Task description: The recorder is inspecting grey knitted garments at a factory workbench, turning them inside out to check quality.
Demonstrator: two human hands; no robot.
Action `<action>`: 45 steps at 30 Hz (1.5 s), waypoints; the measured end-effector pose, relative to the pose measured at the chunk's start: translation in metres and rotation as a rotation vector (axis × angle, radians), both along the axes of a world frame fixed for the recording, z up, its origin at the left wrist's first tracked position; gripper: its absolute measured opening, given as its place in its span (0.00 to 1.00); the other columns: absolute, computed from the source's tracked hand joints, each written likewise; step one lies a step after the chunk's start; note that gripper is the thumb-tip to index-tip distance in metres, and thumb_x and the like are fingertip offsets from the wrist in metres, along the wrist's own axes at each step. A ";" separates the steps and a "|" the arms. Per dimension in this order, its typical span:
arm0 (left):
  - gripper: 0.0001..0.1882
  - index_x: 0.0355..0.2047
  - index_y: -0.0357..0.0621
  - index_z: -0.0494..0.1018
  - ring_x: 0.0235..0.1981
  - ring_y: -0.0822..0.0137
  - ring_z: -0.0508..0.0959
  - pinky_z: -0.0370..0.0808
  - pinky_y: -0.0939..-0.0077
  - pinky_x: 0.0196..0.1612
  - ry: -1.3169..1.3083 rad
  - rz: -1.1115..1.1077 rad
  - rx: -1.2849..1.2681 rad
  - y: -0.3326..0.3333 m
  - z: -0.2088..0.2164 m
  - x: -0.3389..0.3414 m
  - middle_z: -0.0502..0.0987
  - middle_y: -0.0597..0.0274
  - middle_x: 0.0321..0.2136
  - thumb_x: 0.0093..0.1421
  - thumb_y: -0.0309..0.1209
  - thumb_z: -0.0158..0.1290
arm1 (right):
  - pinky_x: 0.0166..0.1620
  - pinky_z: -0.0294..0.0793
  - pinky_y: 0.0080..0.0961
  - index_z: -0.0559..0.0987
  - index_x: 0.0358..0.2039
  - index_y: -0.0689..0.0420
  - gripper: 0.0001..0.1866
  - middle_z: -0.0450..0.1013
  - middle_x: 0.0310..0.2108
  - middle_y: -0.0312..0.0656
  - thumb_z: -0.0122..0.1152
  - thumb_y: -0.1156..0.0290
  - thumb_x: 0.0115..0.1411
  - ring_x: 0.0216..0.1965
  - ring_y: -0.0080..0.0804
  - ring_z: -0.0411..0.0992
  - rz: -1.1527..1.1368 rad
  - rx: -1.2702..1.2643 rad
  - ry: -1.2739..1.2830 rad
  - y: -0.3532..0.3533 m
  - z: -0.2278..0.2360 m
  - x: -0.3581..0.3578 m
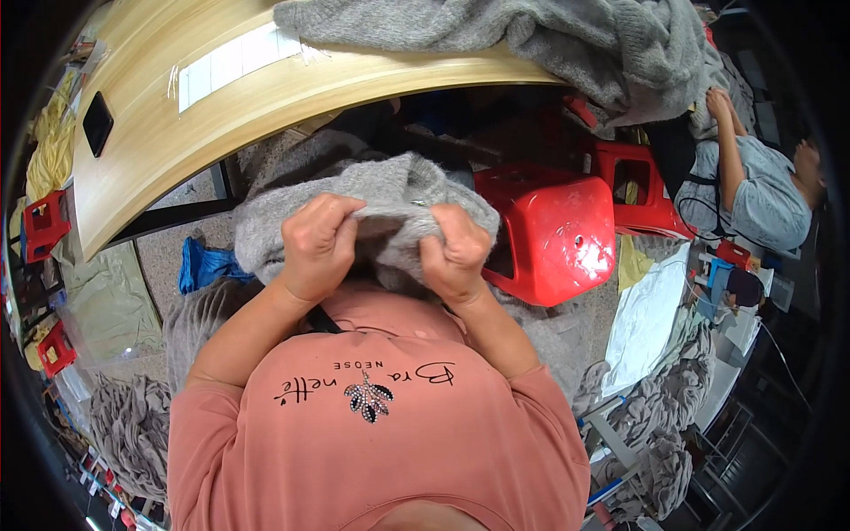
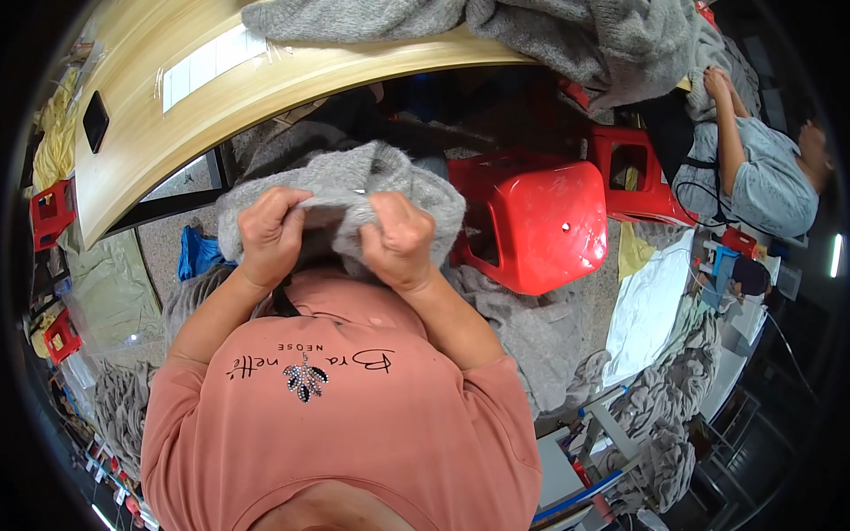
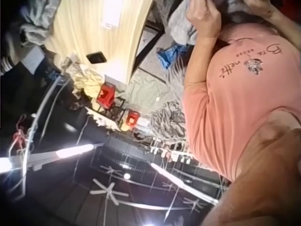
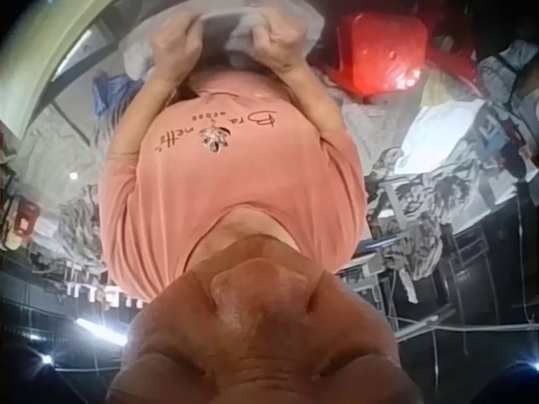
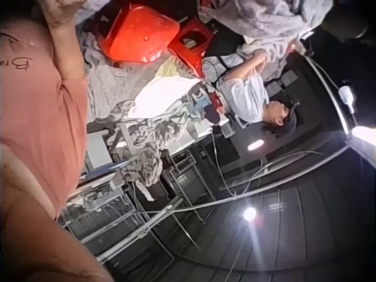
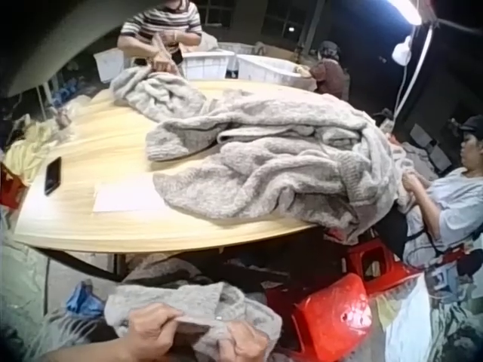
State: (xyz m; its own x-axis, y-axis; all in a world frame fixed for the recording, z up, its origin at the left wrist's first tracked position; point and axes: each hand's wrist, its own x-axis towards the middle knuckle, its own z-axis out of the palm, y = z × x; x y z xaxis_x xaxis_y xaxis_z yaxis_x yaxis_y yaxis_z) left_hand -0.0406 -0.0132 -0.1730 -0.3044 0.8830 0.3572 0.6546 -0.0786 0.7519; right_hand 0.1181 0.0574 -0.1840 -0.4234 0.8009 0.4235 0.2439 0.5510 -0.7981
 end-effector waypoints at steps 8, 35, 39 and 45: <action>0.03 0.23 0.35 0.72 0.19 0.78 0.68 0.65 0.82 0.22 -0.612 -0.059 -0.503 -0.005 -0.009 -0.006 0.72 0.64 0.16 0.51 0.23 0.52 | 0.35 0.69 0.31 0.73 0.31 0.63 0.13 0.71 0.28 0.50 0.53 0.81 0.39 0.31 0.43 0.71 0.081 -0.202 -0.462 0.011 -0.029 0.030; 0.03 0.20 0.37 0.72 0.16 0.82 0.68 0.61 0.89 0.17 -1.090 -0.197 -0.722 -0.001 -0.001 -0.004 0.72 0.67 0.15 0.45 0.22 0.56 | 0.22 0.62 0.21 0.71 0.23 0.63 0.02 0.66 0.19 0.41 0.51 0.83 0.46 0.19 0.28 0.65 0.268 -0.336 0.041 -0.016 -0.017 -0.013; 0.03 0.21 0.38 0.71 0.16 0.82 0.68 0.62 0.89 0.17 -1.181 -0.132 -0.639 -0.007 -0.008 -0.010 0.72 0.67 0.15 0.45 0.22 0.56 | 0.23 0.63 0.22 0.72 0.24 0.63 0.03 0.67 0.19 0.41 0.51 0.83 0.46 0.19 0.28 0.65 0.352 -0.443 0.042 -0.012 -0.013 -0.009; 0.02 0.19 0.38 0.72 0.15 0.82 0.67 0.60 0.89 0.17 -0.954 -0.202 -0.647 -0.005 -0.004 -0.002 0.72 0.69 0.15 0.44 0.20 0.53 | 0.23 0.63 0.22 0.72 0.24 0.63 0.04 0.67 0.19 0.42 0.50 0.83 0.44 0.19 0.29 0.66 0.408 -0.423 0.061 -0.016 -0.018 -0.008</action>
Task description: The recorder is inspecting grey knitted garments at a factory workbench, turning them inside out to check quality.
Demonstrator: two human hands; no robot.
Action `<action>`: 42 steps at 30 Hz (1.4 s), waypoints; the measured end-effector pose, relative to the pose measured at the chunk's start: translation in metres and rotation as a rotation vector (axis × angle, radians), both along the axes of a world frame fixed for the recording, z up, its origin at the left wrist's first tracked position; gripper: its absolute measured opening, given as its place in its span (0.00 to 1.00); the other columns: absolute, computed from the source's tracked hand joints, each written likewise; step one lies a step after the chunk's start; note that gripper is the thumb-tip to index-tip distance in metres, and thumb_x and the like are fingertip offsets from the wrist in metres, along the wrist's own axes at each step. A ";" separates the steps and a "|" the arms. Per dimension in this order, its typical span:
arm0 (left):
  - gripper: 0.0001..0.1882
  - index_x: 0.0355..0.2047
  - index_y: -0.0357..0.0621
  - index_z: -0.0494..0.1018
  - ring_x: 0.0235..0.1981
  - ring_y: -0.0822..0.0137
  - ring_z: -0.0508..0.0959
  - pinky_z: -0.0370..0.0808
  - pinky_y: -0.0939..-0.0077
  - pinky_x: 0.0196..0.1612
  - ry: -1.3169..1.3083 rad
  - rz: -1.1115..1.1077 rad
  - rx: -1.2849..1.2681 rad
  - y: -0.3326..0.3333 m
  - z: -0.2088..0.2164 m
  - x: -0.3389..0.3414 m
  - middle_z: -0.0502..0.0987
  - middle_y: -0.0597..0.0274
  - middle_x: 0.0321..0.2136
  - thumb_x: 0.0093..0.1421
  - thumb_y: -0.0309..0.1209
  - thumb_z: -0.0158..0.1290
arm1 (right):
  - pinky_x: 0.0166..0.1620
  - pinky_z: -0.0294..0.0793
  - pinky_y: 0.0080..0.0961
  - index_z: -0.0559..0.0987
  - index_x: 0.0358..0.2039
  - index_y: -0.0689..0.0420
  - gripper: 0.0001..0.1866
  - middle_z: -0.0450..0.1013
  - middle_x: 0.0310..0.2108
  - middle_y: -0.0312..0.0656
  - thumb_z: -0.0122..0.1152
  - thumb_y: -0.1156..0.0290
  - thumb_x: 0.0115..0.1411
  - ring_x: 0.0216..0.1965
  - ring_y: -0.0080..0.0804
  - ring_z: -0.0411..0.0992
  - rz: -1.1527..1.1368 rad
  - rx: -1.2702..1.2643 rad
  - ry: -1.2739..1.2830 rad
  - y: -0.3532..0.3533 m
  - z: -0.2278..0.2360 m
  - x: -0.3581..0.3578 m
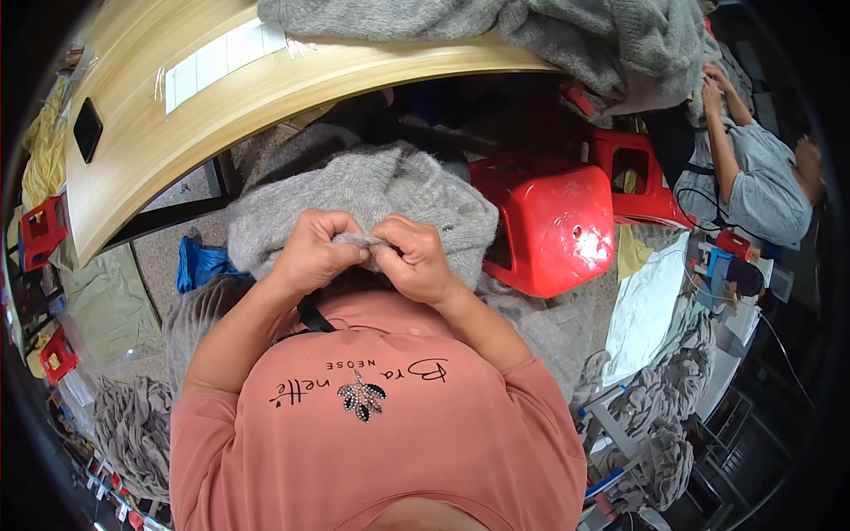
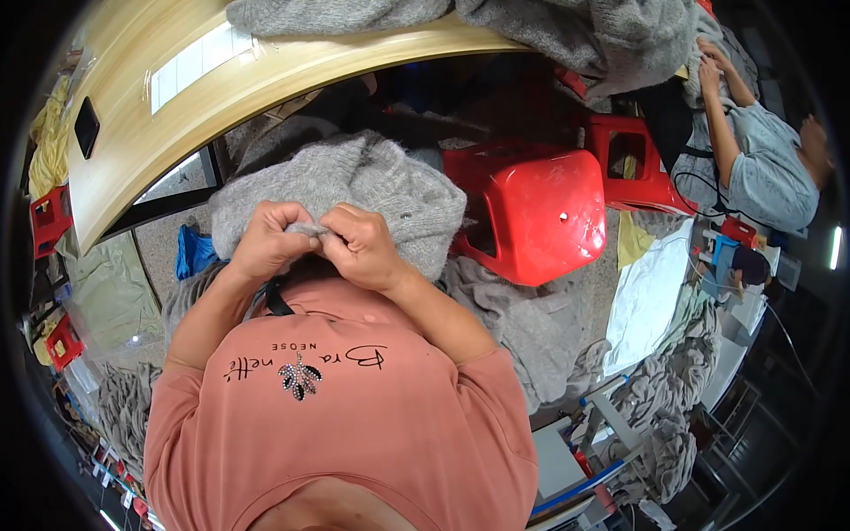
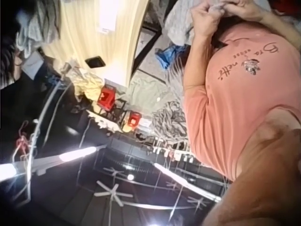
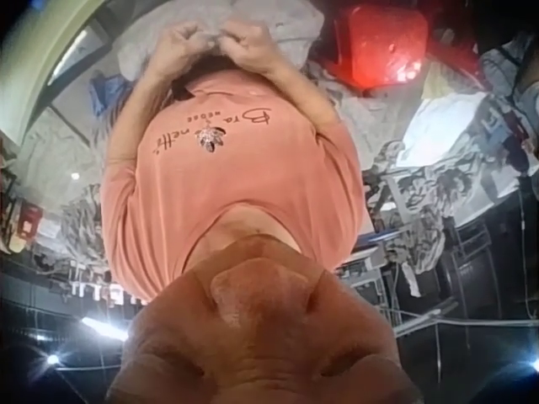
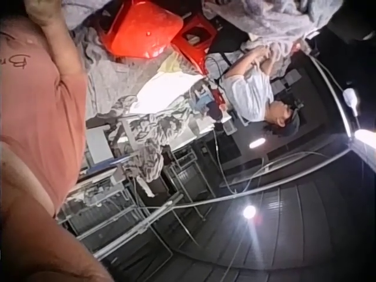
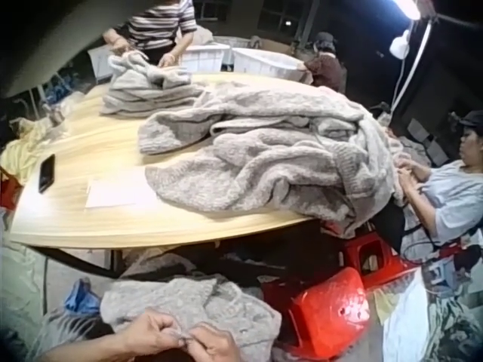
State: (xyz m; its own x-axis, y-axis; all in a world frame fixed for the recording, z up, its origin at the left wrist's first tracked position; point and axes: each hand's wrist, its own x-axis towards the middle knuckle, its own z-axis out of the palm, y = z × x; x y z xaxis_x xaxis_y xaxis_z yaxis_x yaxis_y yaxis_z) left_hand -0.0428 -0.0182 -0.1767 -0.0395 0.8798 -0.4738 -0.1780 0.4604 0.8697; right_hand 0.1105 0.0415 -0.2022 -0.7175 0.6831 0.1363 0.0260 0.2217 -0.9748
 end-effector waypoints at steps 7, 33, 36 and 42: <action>0.03 0.20 0.37 0.72 0.18 0.82 0.67 0.62 0.88 0.21 -0.218 0.122 -0.061 -0.005 0.005 -0.001 0.72 0.70 0.17 0.48 0.22 0.55 | 0.24 0.64 0.23 0.72 0.23 0.63 0.03 0.67 0.20 0.42 0.56 0.79 0.45 0.20 0.31 0.66 -0.126 0.056 -0.067 0.002 -0.003 0.002; 0.03 0.22 0.37 0.72 0.17 0.83 0.65 0.62 0.89 0.19 -0.335 -0.035 -0.080 0.011 0.004 0.008 0.71 0.70 0.17 0.51 0.24 0.54 | 0.17 0.62 0.20 0.72 0.28 0.64 0.10 0.69 0.23 0.42 0.54 0.78 0.40 0.16 0.26 0.66 -0.092 0.922 0.044 -0.003 0.028 0.019; 0.03 0.24 0.36 0.72 0.19 0.83 0.66 0.63 0.89 0.23 -0.363 -0.007 -0.039 0.010 0.004 0.005 0.72 0.69 0.19 0.51 0.24 0.53 | 0.19 0.65 0.23 0.72 0.31 0.64 0.15 0.70 0.23 0.43 0.55 0.83 0.36 0.18 0.32 0.68 -0.138 0.791 0.043 -0.002 0.013 0.016; 0.03 0.26 0.36 0.73 0.22 0.82 0.69 0.66 0.89 0.24 -0.332 0.039 0.022 0.006 0.004 0.001 0.74 0.68 0.21 0.50 0.22 0.55 | 0.22 0.69 0.24 0.72 0.31 0.64 0.16 0.70 0.26 0.45 0.53 0.86 0.35 0.21 0.36 0.70 -0.188 0.758 -0.007 -0.002 0.014 0.012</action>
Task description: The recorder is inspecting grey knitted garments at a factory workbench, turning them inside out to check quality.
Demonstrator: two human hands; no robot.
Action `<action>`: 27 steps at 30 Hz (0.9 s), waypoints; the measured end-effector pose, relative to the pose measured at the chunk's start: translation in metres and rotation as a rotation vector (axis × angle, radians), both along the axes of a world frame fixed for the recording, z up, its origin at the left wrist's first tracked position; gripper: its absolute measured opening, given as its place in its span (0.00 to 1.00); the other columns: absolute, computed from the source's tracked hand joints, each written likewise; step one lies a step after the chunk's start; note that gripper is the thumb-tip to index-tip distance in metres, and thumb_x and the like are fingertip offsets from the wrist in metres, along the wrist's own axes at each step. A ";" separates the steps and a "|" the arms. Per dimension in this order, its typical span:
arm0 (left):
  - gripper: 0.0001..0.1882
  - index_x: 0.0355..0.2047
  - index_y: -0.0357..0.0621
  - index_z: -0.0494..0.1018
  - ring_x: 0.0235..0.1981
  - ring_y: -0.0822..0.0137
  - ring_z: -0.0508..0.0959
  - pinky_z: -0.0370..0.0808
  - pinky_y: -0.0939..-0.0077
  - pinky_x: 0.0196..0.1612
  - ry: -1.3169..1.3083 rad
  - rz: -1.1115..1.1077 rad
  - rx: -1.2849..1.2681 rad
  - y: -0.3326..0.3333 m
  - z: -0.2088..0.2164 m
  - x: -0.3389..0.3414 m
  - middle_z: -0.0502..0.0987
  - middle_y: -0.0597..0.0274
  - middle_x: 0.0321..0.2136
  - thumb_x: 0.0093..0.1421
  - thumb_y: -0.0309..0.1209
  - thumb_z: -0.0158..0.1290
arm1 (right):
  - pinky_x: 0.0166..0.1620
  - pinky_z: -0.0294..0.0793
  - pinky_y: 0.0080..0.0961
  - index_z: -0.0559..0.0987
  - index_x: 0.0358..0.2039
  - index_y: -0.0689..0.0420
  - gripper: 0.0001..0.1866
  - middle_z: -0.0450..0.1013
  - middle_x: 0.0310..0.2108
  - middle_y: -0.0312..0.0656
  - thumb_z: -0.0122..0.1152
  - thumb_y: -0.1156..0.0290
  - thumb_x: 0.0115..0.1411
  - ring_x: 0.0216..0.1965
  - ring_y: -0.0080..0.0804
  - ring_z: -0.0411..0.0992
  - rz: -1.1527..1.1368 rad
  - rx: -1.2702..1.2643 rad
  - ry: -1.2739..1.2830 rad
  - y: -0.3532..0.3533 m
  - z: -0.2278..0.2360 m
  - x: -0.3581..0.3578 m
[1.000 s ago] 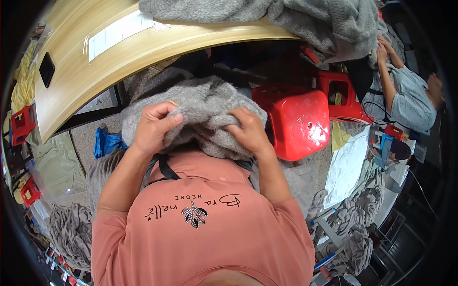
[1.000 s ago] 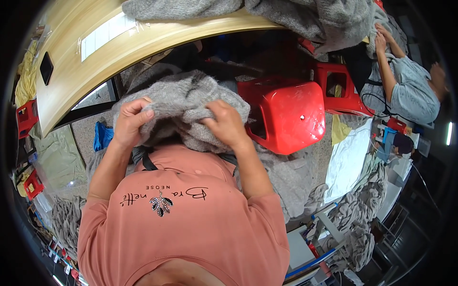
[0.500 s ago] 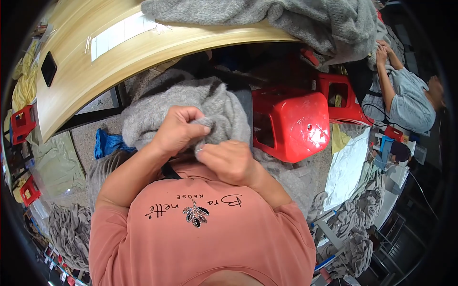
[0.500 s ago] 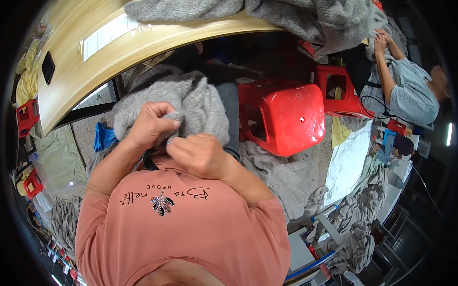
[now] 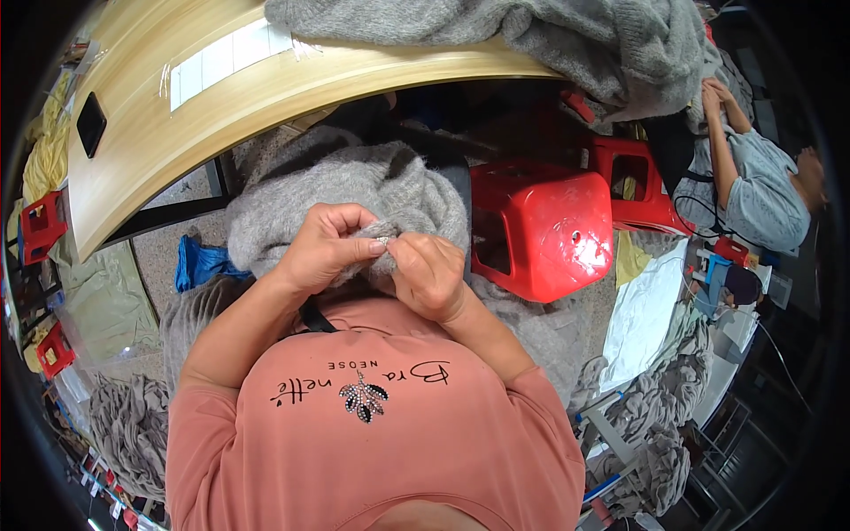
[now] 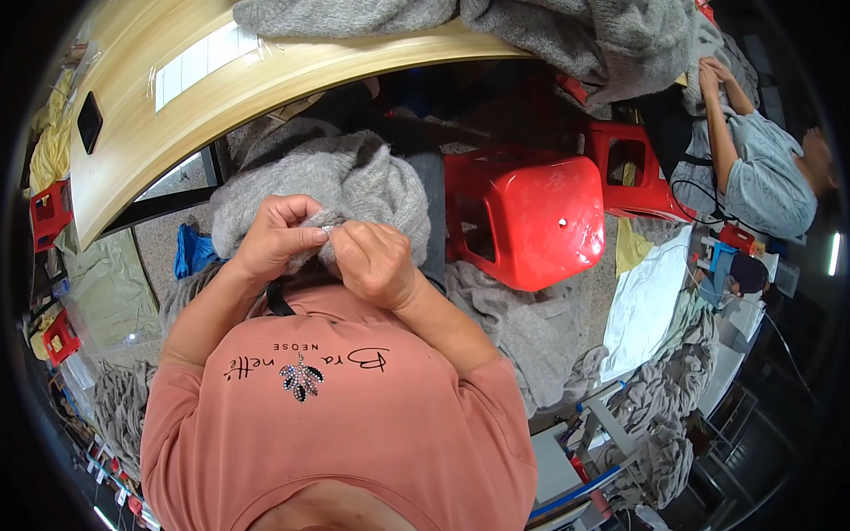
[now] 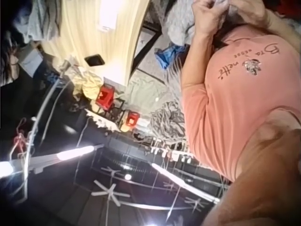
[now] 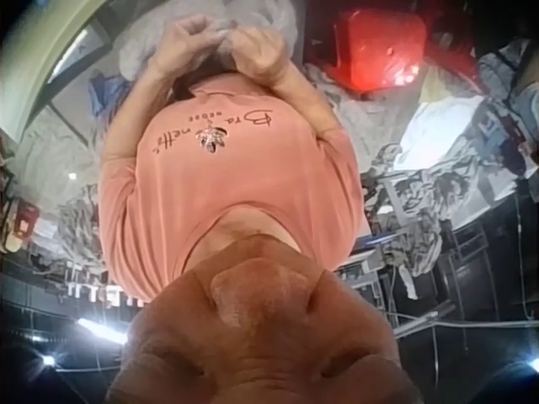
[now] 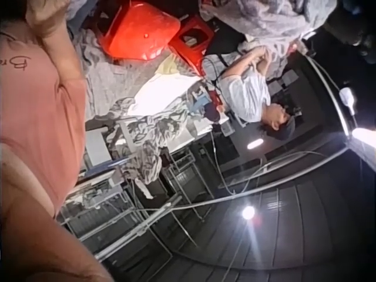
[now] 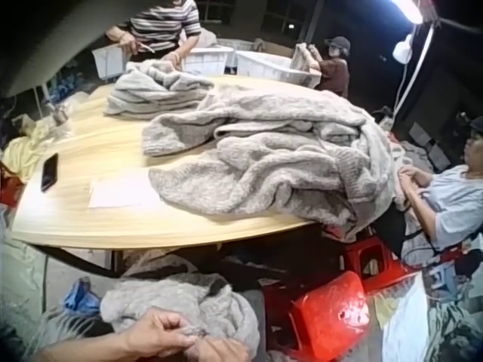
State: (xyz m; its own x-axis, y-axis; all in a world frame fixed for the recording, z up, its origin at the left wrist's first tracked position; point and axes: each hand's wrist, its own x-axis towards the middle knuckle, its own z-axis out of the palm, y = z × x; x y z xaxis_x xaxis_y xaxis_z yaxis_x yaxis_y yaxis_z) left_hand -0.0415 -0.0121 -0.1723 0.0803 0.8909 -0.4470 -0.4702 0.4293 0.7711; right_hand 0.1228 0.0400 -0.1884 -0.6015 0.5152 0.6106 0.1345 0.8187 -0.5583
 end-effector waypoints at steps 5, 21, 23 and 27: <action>0.04 0.25 0.36 0.73 0.22 0.81 0.70 0.67 0.88 0.24 0.121 0.068 0.032 -0.004 -0.004 -0.002 0.74 0.68 0.20 0.47 0.21 0.57 | 0.24 0.70 0.24 0.71 0.30 0.64 0.16 0.70 0.29 0.47 0.53 0.87 0.36 0.24 0.39 0.71 0.032 -0.146 0.087 0.008 0.002 -0.012; 0.03 0.22 0.36 0.73 0.20 0.75 0.72 0.68 0.83 0.24 0.740 0.145 0.365 -0.011 -0.003 0.006 0.74 0.61 0.19 0.45 0.19 0.56 | 0.31 0.67 0.16 0.74 0.31 0.65 0.13 0.71 0.25 0.40 0.47 0.84 0.42 0.26 0.22 0.69 0.291 -1.213 -0.176 0.025 0.000 -0.004; 0.03 0.21 0.37 0.74 0.19 0.73 0.72 0.68 0.82 0.22 0.774 0.168 0.402 -0.010 -0.004 0.008 0.74 0.60 0.18 0.44 0.19 0.56 | 0.30 0.67 0.16 0.74 0.31 0.65 0.13 0.71 0.24 0.39 0.47 0.84 0.41 0.26 0.21 0.68 0.302 -1.176 -0.114 0.024 -0.002 -0.004; 0.04 0.21 0.37 0.73 0.19 0.69 0.73 0.68 0.81 0.22 0.827 0.165 0.438 -0.009 -0.003 0.008 0.74 0.59 0.18 0.43 0.18 0.56 | 0.28 0.66 0.16 0.74 0.30 0.65 0.13 0.70 0.23 0.39 0.47 0.85 0.41 0.24 0.19 0.67 0.217 -0.989 -0.033 0.017 -0.004 -0.005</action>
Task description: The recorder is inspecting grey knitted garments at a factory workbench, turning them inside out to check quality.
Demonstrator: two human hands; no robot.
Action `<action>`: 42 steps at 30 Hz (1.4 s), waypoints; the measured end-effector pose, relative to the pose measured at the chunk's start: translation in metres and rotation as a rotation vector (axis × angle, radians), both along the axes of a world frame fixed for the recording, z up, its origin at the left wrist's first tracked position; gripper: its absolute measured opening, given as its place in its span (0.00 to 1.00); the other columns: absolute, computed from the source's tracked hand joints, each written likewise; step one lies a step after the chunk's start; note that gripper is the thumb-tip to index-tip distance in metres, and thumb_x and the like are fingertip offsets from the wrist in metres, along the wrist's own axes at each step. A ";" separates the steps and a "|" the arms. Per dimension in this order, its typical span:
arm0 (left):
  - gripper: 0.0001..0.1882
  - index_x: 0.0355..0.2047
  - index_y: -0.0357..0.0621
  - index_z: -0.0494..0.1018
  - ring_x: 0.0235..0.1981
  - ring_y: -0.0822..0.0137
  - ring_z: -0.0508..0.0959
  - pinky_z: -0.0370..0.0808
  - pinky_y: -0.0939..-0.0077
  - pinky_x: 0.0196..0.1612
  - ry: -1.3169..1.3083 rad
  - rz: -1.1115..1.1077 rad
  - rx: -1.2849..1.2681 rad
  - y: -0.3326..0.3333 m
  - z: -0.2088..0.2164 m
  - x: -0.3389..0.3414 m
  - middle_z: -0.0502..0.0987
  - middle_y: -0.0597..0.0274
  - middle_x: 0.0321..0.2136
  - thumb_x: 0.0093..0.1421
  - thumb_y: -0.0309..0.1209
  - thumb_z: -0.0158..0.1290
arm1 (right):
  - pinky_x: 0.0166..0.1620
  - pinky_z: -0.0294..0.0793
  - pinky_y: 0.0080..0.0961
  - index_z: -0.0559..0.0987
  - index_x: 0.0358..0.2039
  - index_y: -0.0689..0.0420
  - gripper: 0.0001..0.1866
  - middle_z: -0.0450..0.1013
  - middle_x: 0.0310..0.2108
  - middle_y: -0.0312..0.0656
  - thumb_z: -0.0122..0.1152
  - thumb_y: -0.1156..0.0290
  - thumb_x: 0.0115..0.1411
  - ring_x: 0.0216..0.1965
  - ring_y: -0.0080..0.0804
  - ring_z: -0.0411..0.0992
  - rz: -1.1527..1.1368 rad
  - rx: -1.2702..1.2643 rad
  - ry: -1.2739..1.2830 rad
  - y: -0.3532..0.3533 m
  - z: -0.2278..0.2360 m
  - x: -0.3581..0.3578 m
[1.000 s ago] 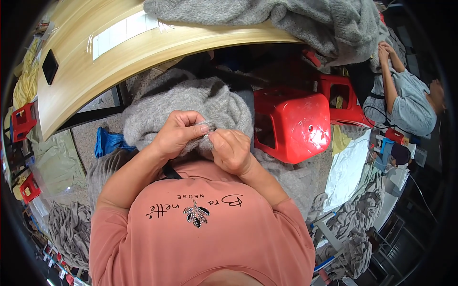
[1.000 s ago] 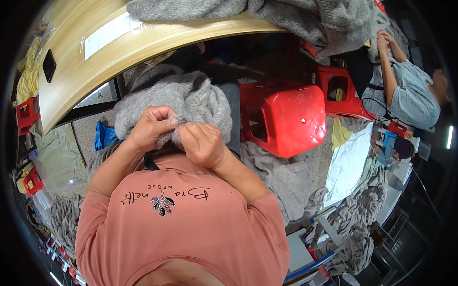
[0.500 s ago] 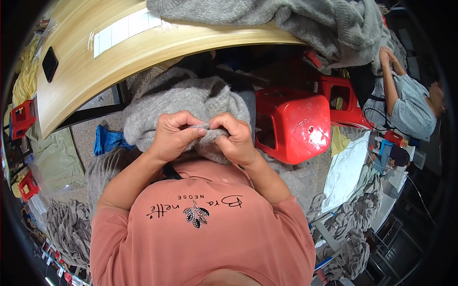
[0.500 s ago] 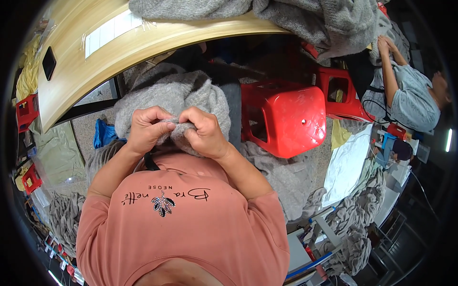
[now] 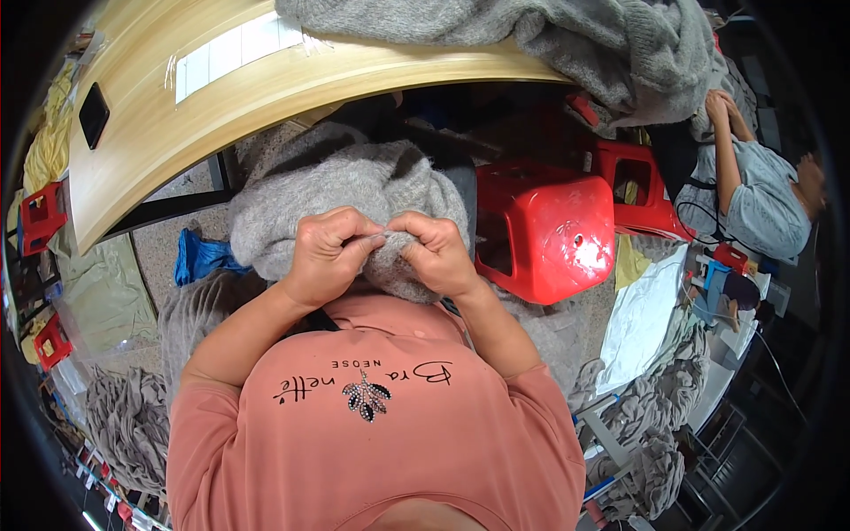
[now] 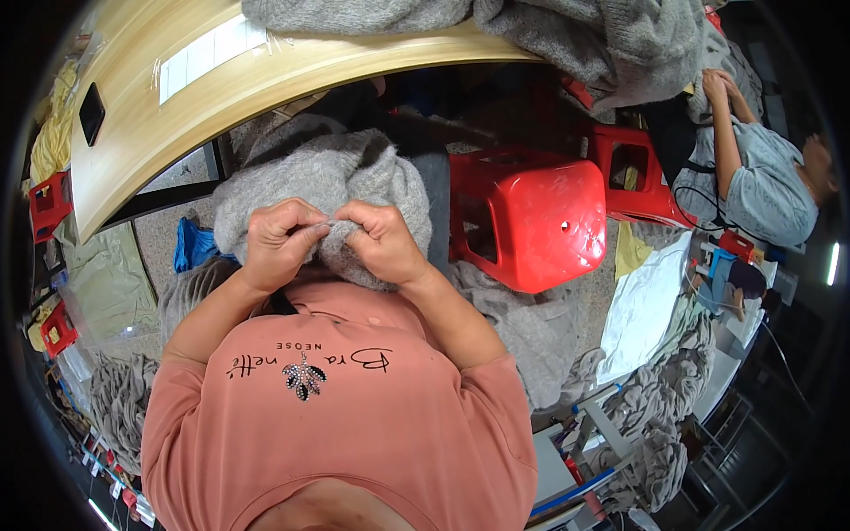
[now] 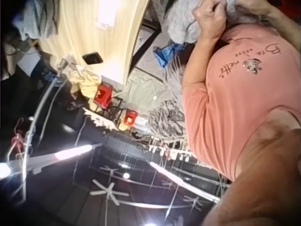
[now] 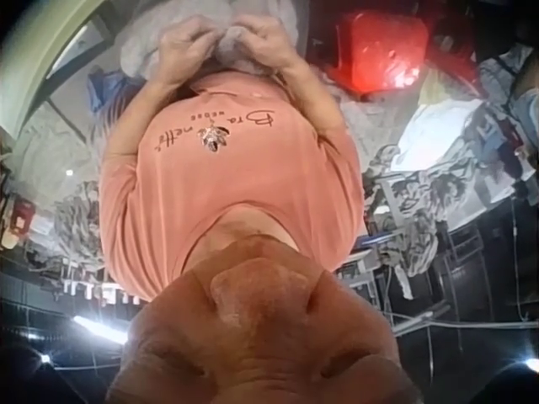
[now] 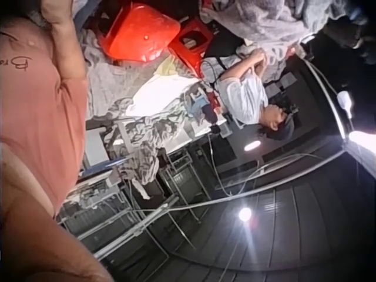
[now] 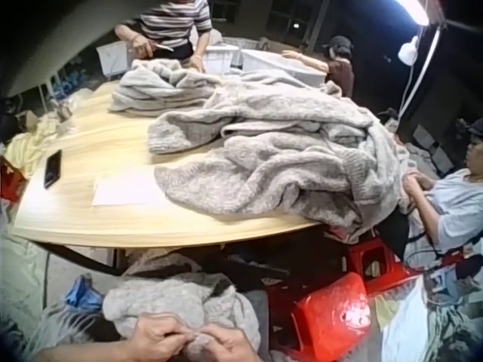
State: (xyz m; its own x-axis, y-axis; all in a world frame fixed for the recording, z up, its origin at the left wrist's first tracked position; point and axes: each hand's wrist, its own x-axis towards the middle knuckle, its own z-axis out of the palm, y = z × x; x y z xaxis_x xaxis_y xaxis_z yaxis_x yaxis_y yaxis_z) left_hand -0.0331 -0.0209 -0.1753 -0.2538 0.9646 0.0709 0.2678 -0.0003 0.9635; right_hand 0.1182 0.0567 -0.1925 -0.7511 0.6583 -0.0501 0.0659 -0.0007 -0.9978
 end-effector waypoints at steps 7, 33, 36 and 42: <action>0.06 0.22 0.36 0.71 0.19 0.64 0.73 0.70 0.76 0.22 0.167 0.004 0.158 0.001 0.005 0.001 0.73 0.57 0.18 0.42 0.15 0.55 | 0.25 0.65 0.21 0.72 0.28 0.66 0.10 0.68 0.20 0.42 0.49 0.85 0.40 0.21 0.24 0.66 -0.151 0.190 -0.055 -0.016 0.008 -0.005; 0.09 0.26 0.39 0.70 0.20 0.59 0.73 0.70 0.73 0.22 0.806 -0.023 0.159 -0.052 -0.038 -0.048 0.71 0.56 0.21 0.42 0.15 0.49 | 0.30 0.69 0.32 0.72 0.30 0.62 0.19 0.67 0.24 0.47 0.44 0.87 0.33 0.27 0.44 0.68 -0.277 0.980 -0.495 0.007 -0.053 0.068; 0.07 0.25 0.38 0.70 0.21 0.57 0.73 0.70 0.71 0.23 0.752 0.004 0.064 -0.063 -0.043 -0.051 0.70 0.55 0.20 0.43 0.16 0.49 | 0.30 0.69 0.33 0.72 0.32 0.62 0.22 0.68 0.25 0.47 0.41 0.89 0.32 0.26 0.46 0.68 -0.498 0.845 -0.440 0.006 -0.061 0.073; 0.02 0.22 0.35 0.67 0.19 0.56 0.68 0.64 0.71 0.23 0.402 0.040 -0.183 -0.062 -0.035 -0.057 0.67 0.52 0.19 0.47 0.20 0.50 | 0.30 0.70 0.26 0.73 0.28 0.62 0.15 0.70 0.24 0.48 0.45 0.87 0.37 0.26 0.41 0.71 -0.519 0.732 -0.381 0.008 -0.062 0.082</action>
State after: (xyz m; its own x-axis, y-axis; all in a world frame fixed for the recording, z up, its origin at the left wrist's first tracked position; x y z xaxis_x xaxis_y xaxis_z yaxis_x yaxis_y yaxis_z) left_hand -0.0900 -0.0828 -0.2101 -0.2782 0.9605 0.0007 0.6175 0.1783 0.7661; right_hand 0.1998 0.0645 -0.2544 -0.3766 0.8679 0.3238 0.5506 0.4908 -0.6753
